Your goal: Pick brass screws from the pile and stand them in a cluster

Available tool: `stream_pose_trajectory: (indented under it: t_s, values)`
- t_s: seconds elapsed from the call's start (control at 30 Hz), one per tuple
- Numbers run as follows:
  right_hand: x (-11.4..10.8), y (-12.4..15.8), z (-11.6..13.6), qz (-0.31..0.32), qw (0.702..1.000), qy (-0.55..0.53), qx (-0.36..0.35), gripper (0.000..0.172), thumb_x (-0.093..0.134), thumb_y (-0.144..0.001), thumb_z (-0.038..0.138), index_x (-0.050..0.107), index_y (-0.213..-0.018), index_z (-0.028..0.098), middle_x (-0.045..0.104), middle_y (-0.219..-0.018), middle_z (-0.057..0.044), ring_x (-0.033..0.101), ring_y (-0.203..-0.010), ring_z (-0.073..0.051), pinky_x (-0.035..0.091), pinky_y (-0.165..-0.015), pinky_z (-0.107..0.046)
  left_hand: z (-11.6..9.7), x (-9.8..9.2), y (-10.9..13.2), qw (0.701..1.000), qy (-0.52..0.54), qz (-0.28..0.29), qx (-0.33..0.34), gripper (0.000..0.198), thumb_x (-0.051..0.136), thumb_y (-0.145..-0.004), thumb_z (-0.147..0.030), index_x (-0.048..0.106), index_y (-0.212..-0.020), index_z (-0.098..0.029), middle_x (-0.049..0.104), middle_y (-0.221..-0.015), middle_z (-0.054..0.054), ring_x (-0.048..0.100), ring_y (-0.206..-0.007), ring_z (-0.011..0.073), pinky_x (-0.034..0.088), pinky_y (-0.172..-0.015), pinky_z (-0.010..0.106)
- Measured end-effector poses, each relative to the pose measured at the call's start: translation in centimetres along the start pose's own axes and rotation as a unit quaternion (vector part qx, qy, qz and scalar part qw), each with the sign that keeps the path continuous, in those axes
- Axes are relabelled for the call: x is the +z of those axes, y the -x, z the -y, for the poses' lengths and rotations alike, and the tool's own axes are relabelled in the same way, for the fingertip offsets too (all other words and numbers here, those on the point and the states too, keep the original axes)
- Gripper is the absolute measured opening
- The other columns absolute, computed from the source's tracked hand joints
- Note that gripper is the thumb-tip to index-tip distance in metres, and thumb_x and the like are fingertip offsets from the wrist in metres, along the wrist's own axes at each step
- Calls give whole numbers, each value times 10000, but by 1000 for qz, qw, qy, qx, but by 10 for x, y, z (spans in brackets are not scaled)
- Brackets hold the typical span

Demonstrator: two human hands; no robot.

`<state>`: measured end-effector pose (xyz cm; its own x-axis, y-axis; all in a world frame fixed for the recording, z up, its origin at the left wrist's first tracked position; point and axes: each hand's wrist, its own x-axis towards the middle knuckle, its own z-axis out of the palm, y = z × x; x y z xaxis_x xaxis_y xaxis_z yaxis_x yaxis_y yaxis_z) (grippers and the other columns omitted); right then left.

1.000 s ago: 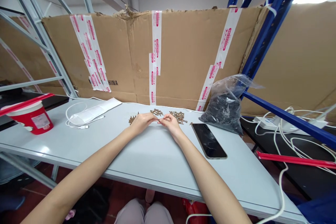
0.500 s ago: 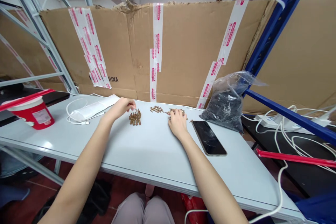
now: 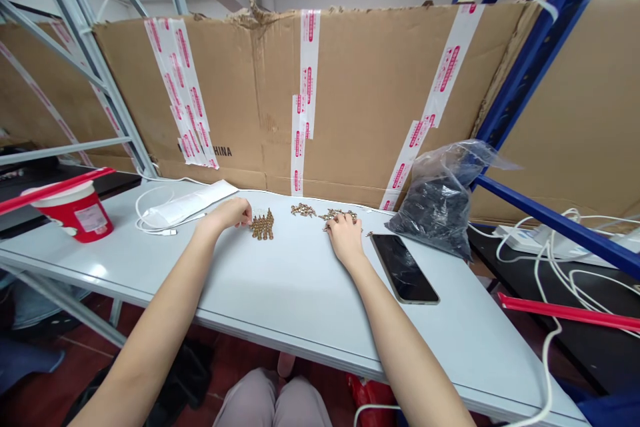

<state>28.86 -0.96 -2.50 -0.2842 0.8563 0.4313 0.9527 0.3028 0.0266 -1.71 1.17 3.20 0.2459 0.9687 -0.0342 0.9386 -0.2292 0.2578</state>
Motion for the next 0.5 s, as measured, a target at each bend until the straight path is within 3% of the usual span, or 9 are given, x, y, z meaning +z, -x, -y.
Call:
stream_pose_trajectory:
  t_s: [0.2, 0.5]
  values:
    - [-5, -1, 4, -3, 1000, -3, -6, 192, 475, -829, 235, 606, -969, 236, 578, -1046, -93, 434, -987, -248, 246, -757, -366, -3, 4, -1, 998, -58, -20, -8, 76, 550, -595, -98, 607, -575, -145, 582, -511, 7, 493, -436, 98, 353, -518, 208]
    - [-8, 0, 6, 10, 1000, -24, -7, 120, 483, -825, 223, 601, -842, 214, 629, -901, -43, 489, -911, -200, 228, -719, -320, -13, 3, 2, 995, -93, -24, 2, 88, 552, -658, -103, 633, -659, -138, 631, -603, 34, 548, -535, 124, 376, -574, 213]
